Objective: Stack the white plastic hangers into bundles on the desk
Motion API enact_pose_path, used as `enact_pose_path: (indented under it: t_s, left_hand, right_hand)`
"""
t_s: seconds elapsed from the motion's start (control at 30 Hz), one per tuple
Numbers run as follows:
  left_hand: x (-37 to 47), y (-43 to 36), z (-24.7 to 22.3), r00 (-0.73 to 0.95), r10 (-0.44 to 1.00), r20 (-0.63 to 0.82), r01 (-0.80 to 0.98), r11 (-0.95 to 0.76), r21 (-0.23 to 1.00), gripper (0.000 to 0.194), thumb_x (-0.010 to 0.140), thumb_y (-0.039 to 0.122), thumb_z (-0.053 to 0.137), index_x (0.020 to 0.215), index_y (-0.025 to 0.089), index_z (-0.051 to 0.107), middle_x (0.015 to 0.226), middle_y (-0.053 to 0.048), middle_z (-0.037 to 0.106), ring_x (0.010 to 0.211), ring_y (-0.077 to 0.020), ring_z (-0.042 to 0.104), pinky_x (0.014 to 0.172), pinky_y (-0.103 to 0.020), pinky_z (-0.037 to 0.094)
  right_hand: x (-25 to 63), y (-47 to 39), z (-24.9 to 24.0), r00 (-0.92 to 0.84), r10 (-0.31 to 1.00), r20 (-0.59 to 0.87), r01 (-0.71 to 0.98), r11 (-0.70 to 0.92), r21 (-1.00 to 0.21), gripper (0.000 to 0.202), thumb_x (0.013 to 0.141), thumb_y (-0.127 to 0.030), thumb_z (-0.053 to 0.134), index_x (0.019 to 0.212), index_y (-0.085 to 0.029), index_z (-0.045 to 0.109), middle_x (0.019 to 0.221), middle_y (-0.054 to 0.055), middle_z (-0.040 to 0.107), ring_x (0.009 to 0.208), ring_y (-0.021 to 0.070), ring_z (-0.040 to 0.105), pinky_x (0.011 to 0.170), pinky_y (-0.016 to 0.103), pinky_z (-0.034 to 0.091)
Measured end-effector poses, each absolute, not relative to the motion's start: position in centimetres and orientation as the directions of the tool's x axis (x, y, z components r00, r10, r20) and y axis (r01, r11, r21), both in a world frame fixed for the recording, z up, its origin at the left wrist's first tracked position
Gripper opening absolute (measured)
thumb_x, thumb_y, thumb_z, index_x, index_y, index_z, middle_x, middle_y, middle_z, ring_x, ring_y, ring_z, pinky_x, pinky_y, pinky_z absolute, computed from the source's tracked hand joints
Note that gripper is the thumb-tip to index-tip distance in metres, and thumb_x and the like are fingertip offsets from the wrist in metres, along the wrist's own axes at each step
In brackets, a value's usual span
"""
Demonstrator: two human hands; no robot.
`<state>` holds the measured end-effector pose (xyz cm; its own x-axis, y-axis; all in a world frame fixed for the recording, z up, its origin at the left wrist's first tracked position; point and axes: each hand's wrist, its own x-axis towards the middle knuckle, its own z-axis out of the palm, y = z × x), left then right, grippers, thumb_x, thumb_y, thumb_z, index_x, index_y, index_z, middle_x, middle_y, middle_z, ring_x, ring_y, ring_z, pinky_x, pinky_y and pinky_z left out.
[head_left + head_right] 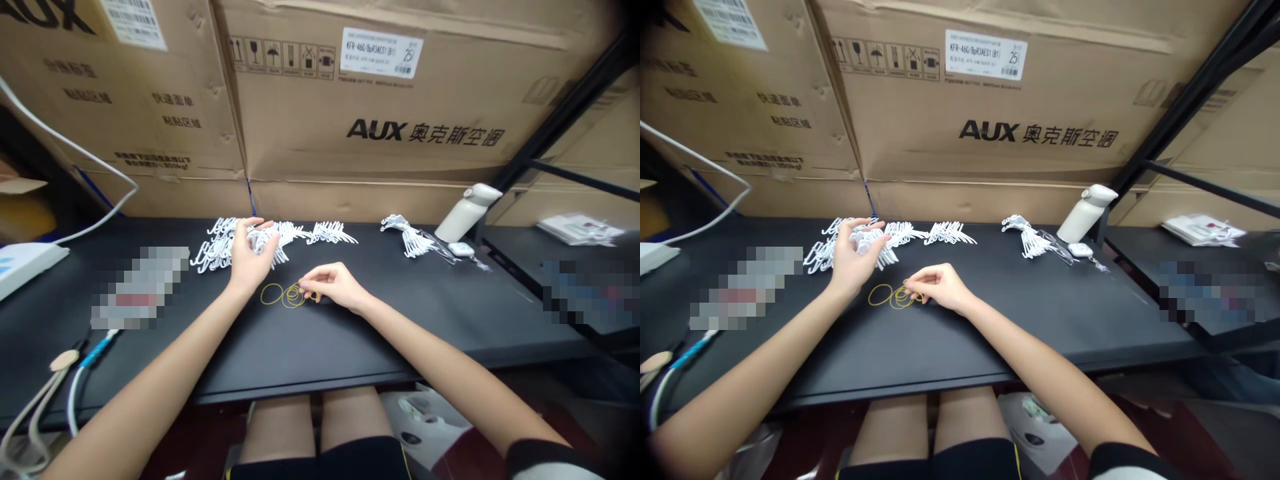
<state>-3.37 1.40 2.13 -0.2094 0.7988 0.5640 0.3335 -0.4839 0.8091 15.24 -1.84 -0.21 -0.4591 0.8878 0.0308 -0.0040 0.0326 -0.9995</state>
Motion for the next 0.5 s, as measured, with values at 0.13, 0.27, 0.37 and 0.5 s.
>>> enact_pose_path:
  t_s: [0.13,0.27,0.37,0.5]
  left_hand:
    - [-3.4,1.5,1.7,-0.202,0.847,0.492,0.265,-0.437,0.86,0.037,0.075,0.025,0.068,0.105,0.022,0.048,0.11,-0.009,0.067,0.108,-0.022,0.063,0.097,-0.041,0.044]
    - [-3.9,1.5,1.8,-0.217,0.908,0.358,0.12,-0.339,0.933,0.04,0.072,0.028,0.069,0.106,0.022,0.048,0.11,-0.011,0.068,0.099,-0.0226,0.067,0.09,-0.041,0.051]
    - [-4.5,1.3,2.3,-0.157,0.945,0.288,0.014,-0.289,0.957,0.042,0.071,0.029,0.071,0.106,0.021,0.049,0.109,-0.01,0.069,0.096,-0.0225,0.069,0.089,-0.041,0.052]
    - [-5.2,1.0,2.8,-0.075,0.986,0.15,-0.173,-0.161,0.972,0.045,0.067,0.031,0.075,0.104,0.02,0.052,0.109,-0.011,0.07,0.103,-0.0255,0.067,0.085,-0.041,0.054]
  right_hand:
    - [15.1,-1.8,-0.6,-0.447,0.888,0.112,0.083,0.166,-0.983,0.027,0.069,-0.04,0.074,0.076,-0.014,0.071,0.072,0.005,0.07,0.063,0.0131,0.061,0.056,0.024,0.049]
    - [14.9,-1.9,-0.7,-0.456,0.878,0.146,0.135,0.231,-0.964,0.026,0.069,-0.039,0.075,0.072,-0.014,0.07,0.068,0.004,0.068,0.06,0.0129,0.06,0.056,0.024,0.047]
    - [14.8,-2.2,-0.8,-0.441,0.884,0.157,0.164,0.251,-0.954,0.026,0.073,-0.04,0.071,0.077,-0.014,0.071,0.068,0.004,0.067,0.059,0.0127,0.058,0.055,0.024,0.045]
    - [15.0,-2.3,-0.8,-0.363,0.886,0.287,0.324,0.409,-0.853,0.026,0.081,-0.041,0.064,0.081,-0.016,0.071,0.08,0.006,0.067,0.067,0.0147,0.059,0.056,0.025,0.046]
